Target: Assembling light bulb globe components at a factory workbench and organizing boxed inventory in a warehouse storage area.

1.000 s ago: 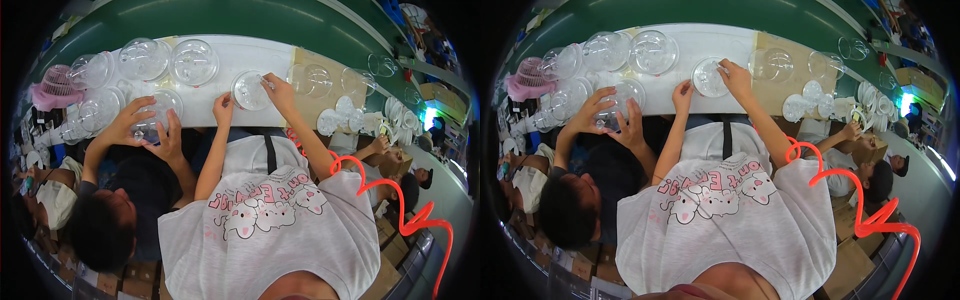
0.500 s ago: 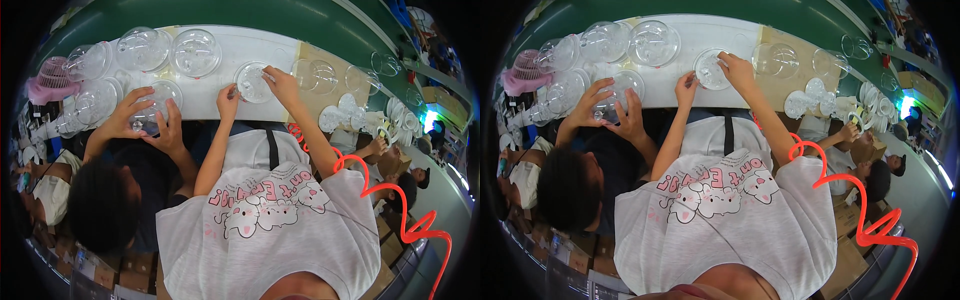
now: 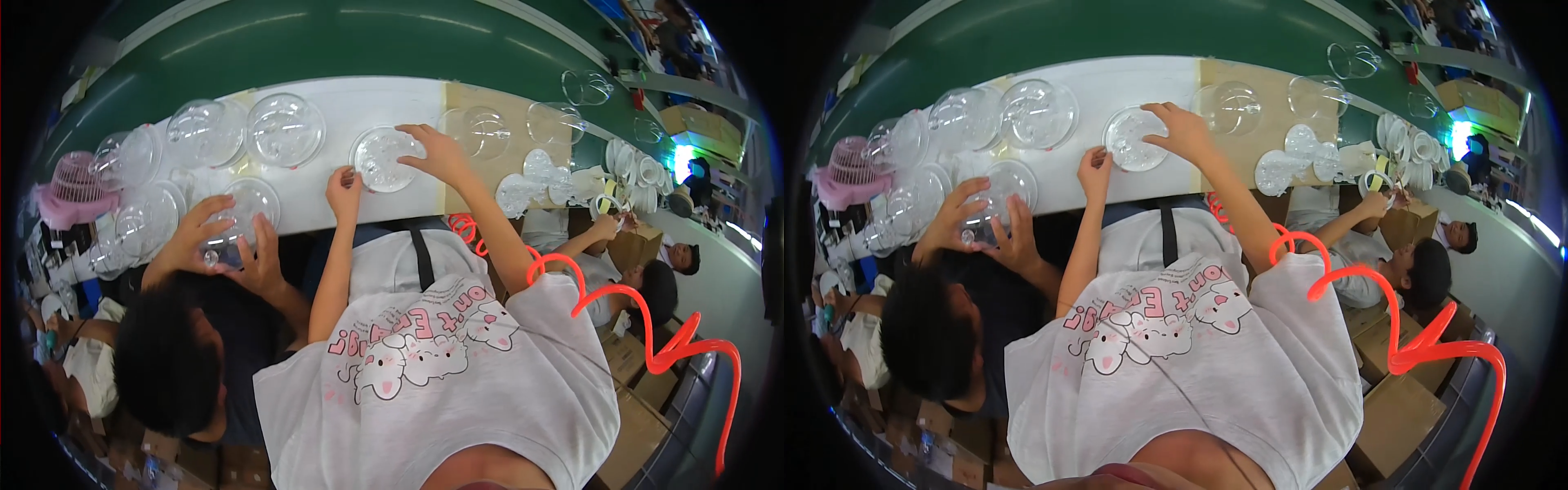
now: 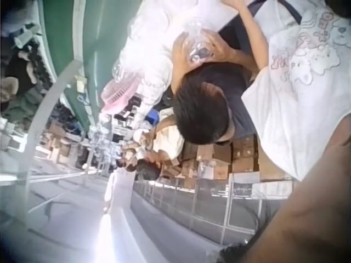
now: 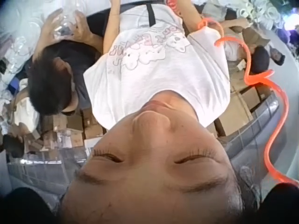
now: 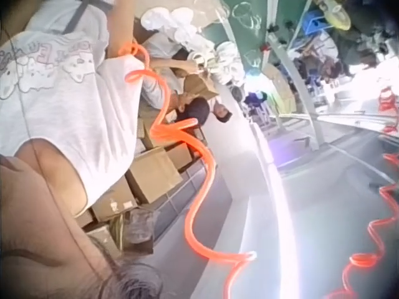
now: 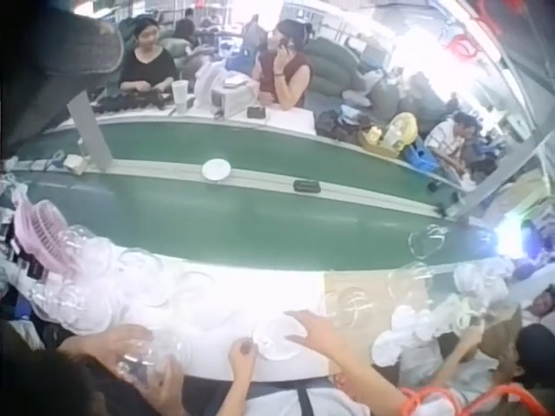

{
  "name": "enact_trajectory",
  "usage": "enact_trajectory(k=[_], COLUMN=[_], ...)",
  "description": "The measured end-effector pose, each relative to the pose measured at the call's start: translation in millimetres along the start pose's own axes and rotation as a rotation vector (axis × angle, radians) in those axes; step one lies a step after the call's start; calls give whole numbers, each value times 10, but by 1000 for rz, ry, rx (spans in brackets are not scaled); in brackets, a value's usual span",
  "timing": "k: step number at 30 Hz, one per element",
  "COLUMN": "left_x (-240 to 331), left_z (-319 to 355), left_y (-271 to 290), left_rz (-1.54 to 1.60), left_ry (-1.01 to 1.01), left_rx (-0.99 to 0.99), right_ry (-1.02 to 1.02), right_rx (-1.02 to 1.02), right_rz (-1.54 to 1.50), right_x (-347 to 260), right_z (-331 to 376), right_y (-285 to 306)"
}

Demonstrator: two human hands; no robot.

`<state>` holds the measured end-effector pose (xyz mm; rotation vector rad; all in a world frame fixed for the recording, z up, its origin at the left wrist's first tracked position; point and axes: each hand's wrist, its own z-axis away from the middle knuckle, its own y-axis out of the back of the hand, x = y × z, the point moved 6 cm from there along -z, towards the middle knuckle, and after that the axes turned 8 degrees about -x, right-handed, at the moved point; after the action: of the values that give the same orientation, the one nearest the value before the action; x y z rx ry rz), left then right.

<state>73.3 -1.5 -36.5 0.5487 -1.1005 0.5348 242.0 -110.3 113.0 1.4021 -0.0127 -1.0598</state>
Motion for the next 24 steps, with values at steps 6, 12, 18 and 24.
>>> enact_trajectory(k=[6,12,18,24], left_x=[126,100,-67,-199], left_z=[31,2,6,10], left_y=[5,-26,-34,-35], left_rz=[-106,-79,83,128], left_ry=[70,91,131,109], left_rx=[15,-2,-52,-94], right_ry=[-361,-584,-448,-329], right_rx=[280,220,256,416], right_rz=[35,376,219,16], right_x=[431,970,871,117], right_z=[384,640,589,706], right_y=[1171,1073,944,1477])
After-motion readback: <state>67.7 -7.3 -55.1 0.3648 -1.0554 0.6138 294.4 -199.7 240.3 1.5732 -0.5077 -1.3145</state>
